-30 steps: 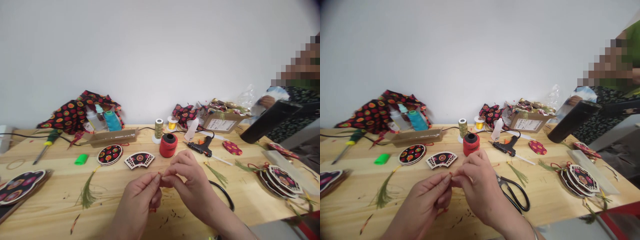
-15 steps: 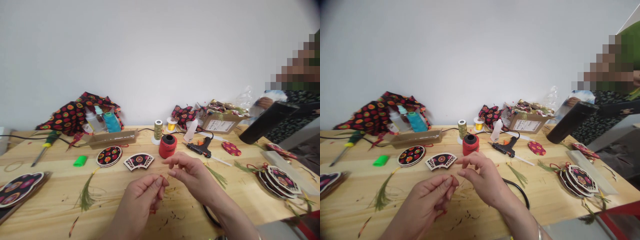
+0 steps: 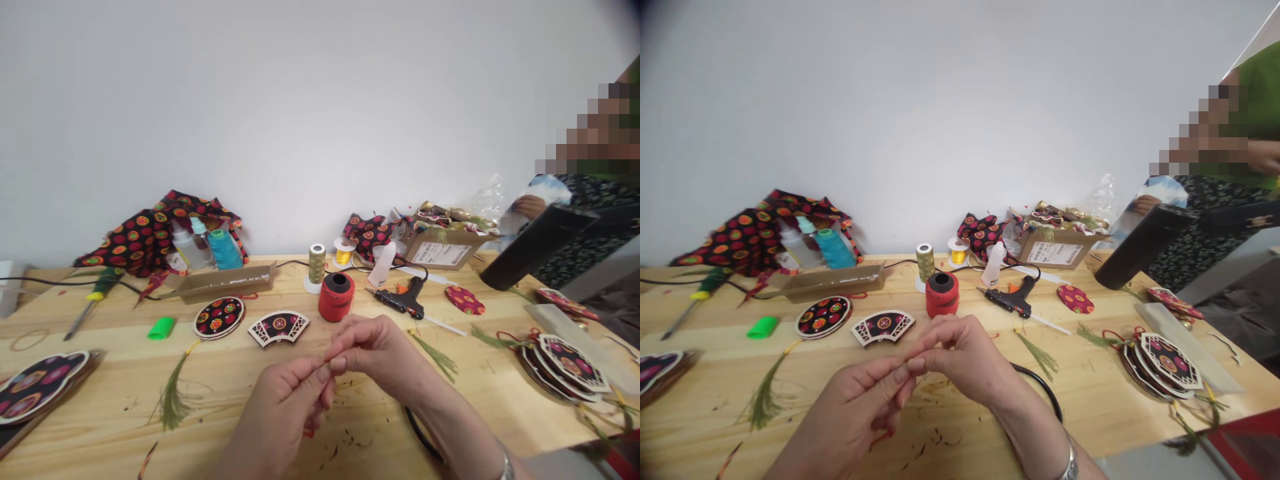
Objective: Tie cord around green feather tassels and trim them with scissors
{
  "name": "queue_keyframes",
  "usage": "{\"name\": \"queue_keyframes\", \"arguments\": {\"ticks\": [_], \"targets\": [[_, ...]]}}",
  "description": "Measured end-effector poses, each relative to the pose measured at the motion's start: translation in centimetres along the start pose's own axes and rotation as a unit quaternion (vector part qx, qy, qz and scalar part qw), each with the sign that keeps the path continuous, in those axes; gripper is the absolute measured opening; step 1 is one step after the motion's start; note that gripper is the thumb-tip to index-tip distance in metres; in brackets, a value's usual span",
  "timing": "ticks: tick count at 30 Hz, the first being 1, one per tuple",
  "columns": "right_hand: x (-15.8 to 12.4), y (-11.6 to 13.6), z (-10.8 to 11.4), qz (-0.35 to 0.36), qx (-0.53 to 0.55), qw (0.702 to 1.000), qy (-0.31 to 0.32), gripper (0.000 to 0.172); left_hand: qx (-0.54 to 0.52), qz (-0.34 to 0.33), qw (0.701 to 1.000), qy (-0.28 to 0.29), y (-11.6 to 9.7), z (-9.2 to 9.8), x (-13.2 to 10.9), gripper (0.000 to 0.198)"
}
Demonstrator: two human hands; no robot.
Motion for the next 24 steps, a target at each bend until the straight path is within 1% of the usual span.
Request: {"name": "queue_keyframes", "arguments": {"ticks": [3, 5, 9, 11, 15, 20, 24], "targets": [[-0.1, 0.0, 0.0, -0.007, -0.017, 0.999, -0.03, 0.009, -0.016, -0.006, 1.0, 0.008, -0.2, 0.0, -0.1, 0.032], [-0.2, -0.1, -0.2, -0.015, -0.028, 0.999, -0.037, 0.013, -0.041, -0.013, 0.999, 0.014, -0.4, -0.1, -0.1, 0.031], [-0.4, -0.4, -0.8, -0.042, -0.02, 0.999, -0.026, 0.017, -0.125, -0.005, 0.992, -0.013, -0.6, -0.3, -0.2, 0.029], [-0.4, -0.3, -0.9, -0.042, -0.028, 0.998, -0.029, 0.017, -0.149, -0.001, 0.988, -0.031, -0.7, -0.3, -0.3, 0.026], [-0.5, 0.1, -0.7, -0.022, -0.057, 0.997, -0.041, 0.016, -0.147, -0.013, 0.988, -0.039, -0.9, -0.5, -0.4, 0.021], [-0.6, 0.3, -0.3, -0.022, -0.095, 0.993, -0.065, 0.015, -0.139, -0.006, 0.99, -0.04, -0.7, -0.5, -0.2, 0.015], [-0.4, 0.7, -0.6, -0.01, -0.136, 0.988, -0.069, 0.017, -0.132, -0.002, 0.99, -0.044, -0.6, -0.6, -0.2, 0.016]]}}
Point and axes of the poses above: each hand's wrist, its own x-axis towards the middle knuckle, its own z-axis out of the back of the hand, y = z × x, the point moved 6 cm from there along x, towards the middle knuckle, and after that the axes turned 9 degrees about -z, right-handed, at the moved point
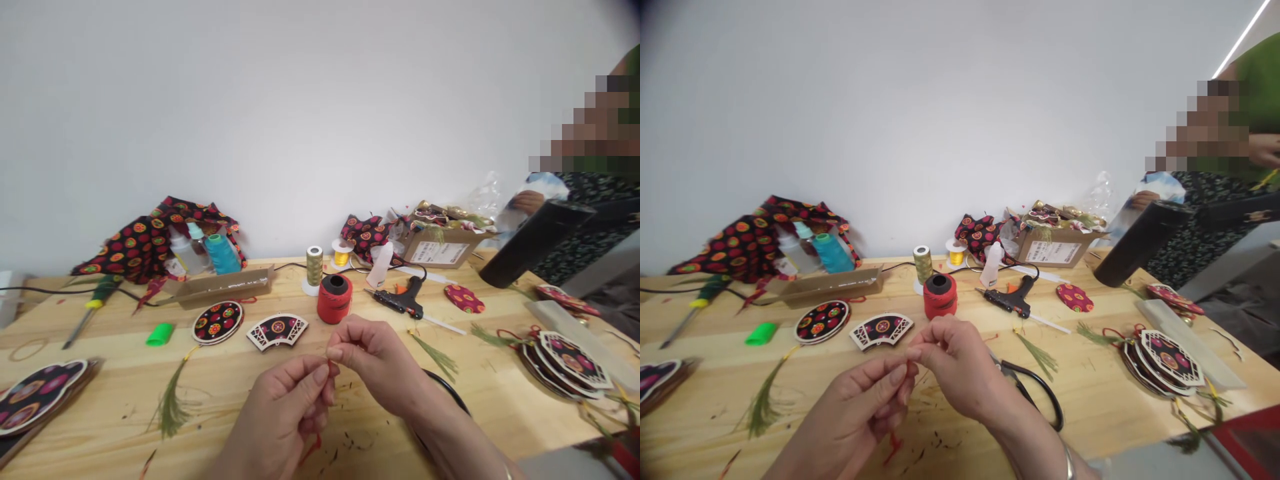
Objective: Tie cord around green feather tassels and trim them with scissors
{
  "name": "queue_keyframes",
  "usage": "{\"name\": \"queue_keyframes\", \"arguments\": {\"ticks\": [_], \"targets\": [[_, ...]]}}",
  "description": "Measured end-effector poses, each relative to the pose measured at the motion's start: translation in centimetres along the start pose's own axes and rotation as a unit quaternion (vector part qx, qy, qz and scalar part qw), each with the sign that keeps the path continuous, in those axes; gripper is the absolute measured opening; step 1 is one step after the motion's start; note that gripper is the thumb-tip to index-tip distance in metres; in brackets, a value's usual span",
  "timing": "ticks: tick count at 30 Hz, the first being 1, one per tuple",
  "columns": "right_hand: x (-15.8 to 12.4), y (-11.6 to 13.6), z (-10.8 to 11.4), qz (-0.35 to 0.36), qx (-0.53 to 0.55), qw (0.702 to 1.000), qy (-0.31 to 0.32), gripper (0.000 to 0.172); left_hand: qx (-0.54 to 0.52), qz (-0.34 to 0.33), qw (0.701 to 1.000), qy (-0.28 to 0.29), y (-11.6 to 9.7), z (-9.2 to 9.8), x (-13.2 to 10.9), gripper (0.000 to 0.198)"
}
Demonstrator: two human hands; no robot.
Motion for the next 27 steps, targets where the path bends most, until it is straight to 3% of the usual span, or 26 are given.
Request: {"name": "queue_keyframes", "arguments": {"ticks": [2, 4, 7, 9, 12, 15, 20, 22, 23, 25, 27], "targets": [[-0.5, 0.4, 0.4, 0.028, -0.058, 0.997, -0.032, 0.015, 0.005, -0.003, 1.0, -0.001, -0.1, -0.1, 0.0, 0.018], [-1.7, 0.5, 1.4, 0.064, -0.169, 0.978, -0.105, 0.012, 0.01, -0.014, 1.0, -0.015, -0.3, 0.1, 0.0, 0.016], [-4.9, -0.9, 3.5, 0.079, -0.385, 0.895, -0.211, 0.017, 0.017, -0.035, 0.998, -0.058, -0.7, 0.8, 0.1, 0.014], [-6.8, -3.1, 4.4, 0.054, -0.485, 0.85, -0.196, 0.013, 0.019, -0.051, 0.996, -0.074, -1.0, 1.4, 0.2, 0.015], [-8.6, -6.0, 5.5, 0.026, -0.537, 0.822, -0.186, 0.015, 0.029, -0.076, 0.994, -0.079, -1.4, 2.0, 0.3, 0.017], [-8.5, -7.5, 6.3, -0.003, -0.551, 0.811, -0.198, 0.019, 0.059, -0.106, 0.987, -0.106, -1.9, 2.6, 0.4, 0.016], [-7.4, -6.9, 7.9, -0.031, -0.581, 0.772, -0.257, 0.017, 0.088, -0.175, 0.975, -0.106, -3.4, 2.3, 0.3, 0.006], [-7.0, -4.9, 7.5, 0.009, -0.536, 0.792, -0.292, 0.018, 0.101, -0.186, 0.972, -0.103, -4.0, 2.0, 0.2, 0.006], [-6.8, -3.6, 6.9, 0.042, -0.485, 0.822, -0.296, 0.021, 0.107, -0.19, 0.971, -0.101, -4.2, 1.9, 0.1, 0.008], [-5.9, -1.1, 4.5, 0.099, -0.348, 0.903, -0.231, 0.02, 0.115, -0.196, 0.969, -0.101, -4.5, 1.6, 0.1, 0.008], [-4.9, 1.3, 2.0, 0.133, -0.244, 0.943, -0.183, 0.022, 0.12, -0.195, 0.968, -0.106, -4.5, 1.5, 0.1, 0.008]]}}
Point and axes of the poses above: each hand's wrist, its own x-axis towards the middle knuckle, its own z-axis out of the back of the hand, y = z × x, the point moved 6 cm from there along x, towards the middle knuckle, and after that the axes turned 9 degrees about -z, right-handed, at the moved point
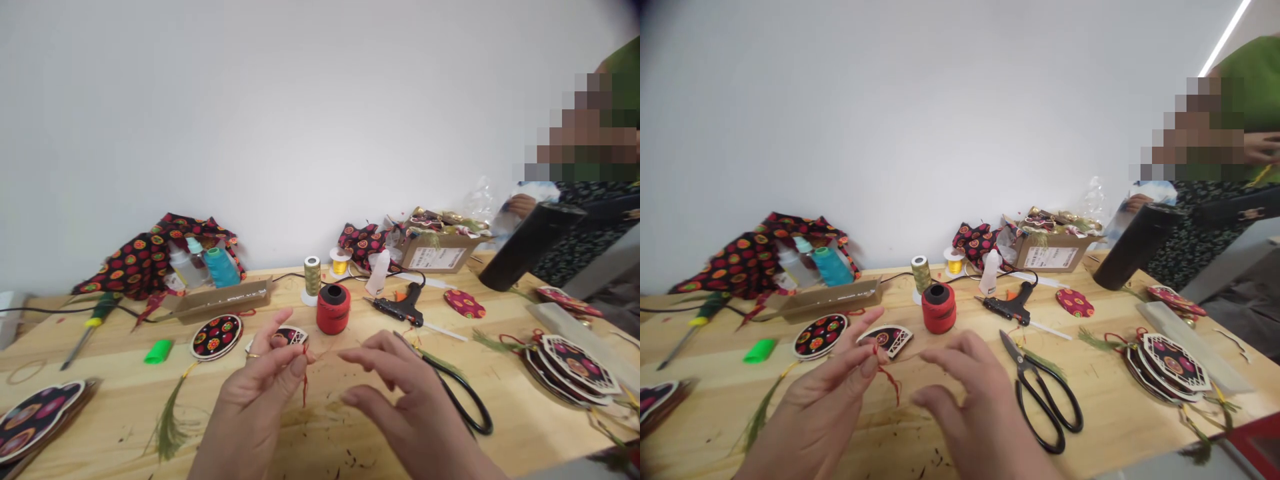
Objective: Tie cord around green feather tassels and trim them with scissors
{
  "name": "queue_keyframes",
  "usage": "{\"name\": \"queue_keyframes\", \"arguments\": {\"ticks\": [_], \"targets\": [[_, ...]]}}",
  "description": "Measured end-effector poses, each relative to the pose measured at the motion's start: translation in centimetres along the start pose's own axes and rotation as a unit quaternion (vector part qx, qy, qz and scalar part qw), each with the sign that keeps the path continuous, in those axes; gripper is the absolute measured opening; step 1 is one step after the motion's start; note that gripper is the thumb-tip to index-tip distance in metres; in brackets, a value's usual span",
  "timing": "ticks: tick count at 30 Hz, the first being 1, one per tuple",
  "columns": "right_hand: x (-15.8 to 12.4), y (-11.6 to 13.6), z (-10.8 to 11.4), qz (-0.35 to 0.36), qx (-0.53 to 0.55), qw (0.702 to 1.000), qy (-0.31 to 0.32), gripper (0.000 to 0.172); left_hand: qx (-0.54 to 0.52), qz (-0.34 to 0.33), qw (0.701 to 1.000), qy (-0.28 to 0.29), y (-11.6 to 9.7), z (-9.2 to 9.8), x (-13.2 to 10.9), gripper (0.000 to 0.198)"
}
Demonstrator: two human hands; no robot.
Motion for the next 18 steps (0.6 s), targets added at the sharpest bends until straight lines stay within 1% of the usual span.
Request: {"name": "queue_keyframes", "arguments": {"ticks": [1, 2, 3, 5, 7, 12, 15, 18], "targets": [[0.5, 1.4, -0.7, 0.011, 0.031, 0.999, 0.012, 0.027, 0.002, 0.001, 1.0, 0.001, 0.0, 0.0, 0.0, 0.008], [0.9, 2.4, -1.3, 0.015, 0.049, 0.999, 0.018, 0.028, 0.004, 0.001, 1.0, 0.003, 0.0, -0.1, -0.1, 0.009], [1.3, 3.1, -1.9, 0.017, 0.056, 0.998, 0.027, 0.024, 0.006, 0.0, 1.0, 0.006, 0.0, -0.1, -0.1, 0.009], [1.8, 3.8, -2.7, 0.011, 0.056, 0.997, 0.045, 0.014, 0.0, -0.005, 1.0, 0.007, -0.1, 0.0, -0.2, 0.009], [2.1, 3.9, -3.2, 0.004, 0.059, 0.996, 0.061, 0.011, -0.017, -0.004, 1.0, -0.001, 0.0, 0.3, -0.2, 0.007], [2.5, 3.6, -3.9, 0.015, 0.093, 0.991, 0.09, 0.014, -0.047, 0.001, 0.999, 0.005, 0.2, 0.4, -0.3, 0.006], [2.8, 3.2, -3.8, 0.025, 0.073, 0.994, 0.071, 0.013, -0.076, 0.003, 0.997, 0.0, 0.0, 0.3, -0.1, 0.005], [3.4, 2.9, -3.4, 0.049, 0.006, 0.998, 0.047, 0.011, -0.121, 0.027, 0.992, -0.007, -0.1, 0.4, 0.2, 0.015]]}}
Point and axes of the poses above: each hand's wrist, its own x-axis towards the middle knuckle, its own z-axis out of the back of the hand, y = z × x, the point moved 6 cm from there along x, towards the middle knuckle, and after that the axes turned 9 degrees about -z, right-handed, at the moved point
